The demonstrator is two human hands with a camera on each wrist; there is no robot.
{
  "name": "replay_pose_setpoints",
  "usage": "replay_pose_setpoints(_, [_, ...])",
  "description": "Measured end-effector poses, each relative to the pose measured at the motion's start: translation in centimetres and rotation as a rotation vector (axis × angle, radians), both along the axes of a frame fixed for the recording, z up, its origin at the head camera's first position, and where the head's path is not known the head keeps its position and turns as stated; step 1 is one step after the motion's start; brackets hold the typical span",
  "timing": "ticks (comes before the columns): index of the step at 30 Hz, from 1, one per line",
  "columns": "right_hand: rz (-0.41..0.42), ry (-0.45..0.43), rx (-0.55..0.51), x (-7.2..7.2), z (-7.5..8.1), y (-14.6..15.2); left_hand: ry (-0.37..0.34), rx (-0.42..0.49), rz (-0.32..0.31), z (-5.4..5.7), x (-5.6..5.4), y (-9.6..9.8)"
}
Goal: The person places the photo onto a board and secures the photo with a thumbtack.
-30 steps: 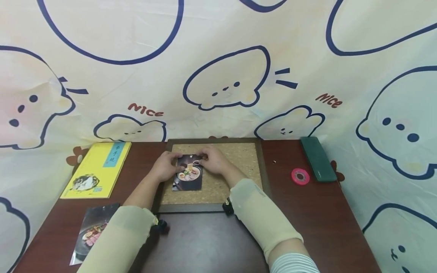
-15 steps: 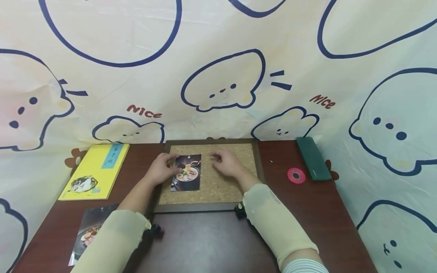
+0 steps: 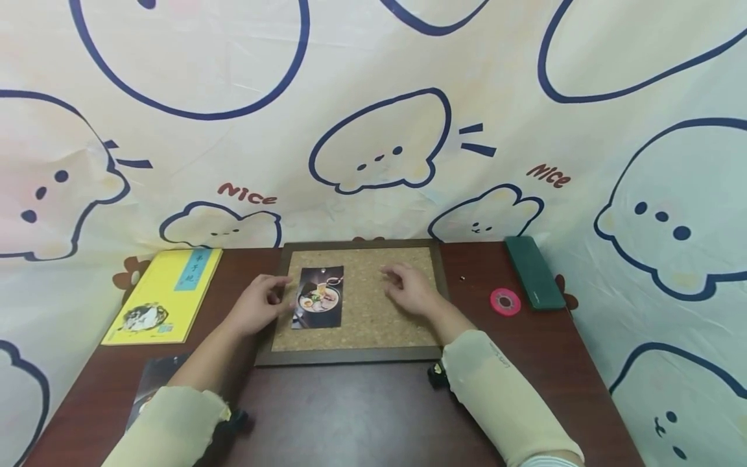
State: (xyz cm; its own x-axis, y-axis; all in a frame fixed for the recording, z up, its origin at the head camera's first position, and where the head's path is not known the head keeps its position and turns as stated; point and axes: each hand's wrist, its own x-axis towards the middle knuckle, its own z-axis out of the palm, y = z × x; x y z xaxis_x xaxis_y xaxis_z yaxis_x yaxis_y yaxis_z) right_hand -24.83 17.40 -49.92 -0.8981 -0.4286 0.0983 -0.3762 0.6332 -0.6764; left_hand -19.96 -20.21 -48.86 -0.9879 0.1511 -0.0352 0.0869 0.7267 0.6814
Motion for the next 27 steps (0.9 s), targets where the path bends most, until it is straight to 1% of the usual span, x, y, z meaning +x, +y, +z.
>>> replay_pose_setpoints(4, [-0.012, 0.046, 0.005, 0.5, 0.1, 1.4, 0.012, -0.034, -0.005, 0.1, 0.9, -0.8])
replay_pose_setpoints(8, [-0.018, 0.103, 0.010, 1.2, 0.1, 2.7, 0.035, -0.046, -0.009, 0.2, 2.1, -1.6])
replay_pose_setpoints(12, [-0.024, 0.131, 0.015, 1.9, 0.2, 3.8, 0.059, -0.061, -0.003, 0.4, 3.1, -2.4])
replay_pose_setpoints(20, [-0.093, 0.079, 0.052, 2.8, 0.5, 6.1, 0.051, -0.140, 0.031, 1.0, 5.4, -4.0])
replay_pose_setpoints(23, [-0.107, 0.079, 0.064, 2.8, 0.4, 7.0, 0.050, -0.160, 0.035, 1.2, 6.3, -4.6])
replay_pose_setpoints(27, [-0.126, 0.083, 0.090, 2.7, 0.3, 8.0, 0.063, -0.181, 0.043, 1.2, 7.4, -5.5])
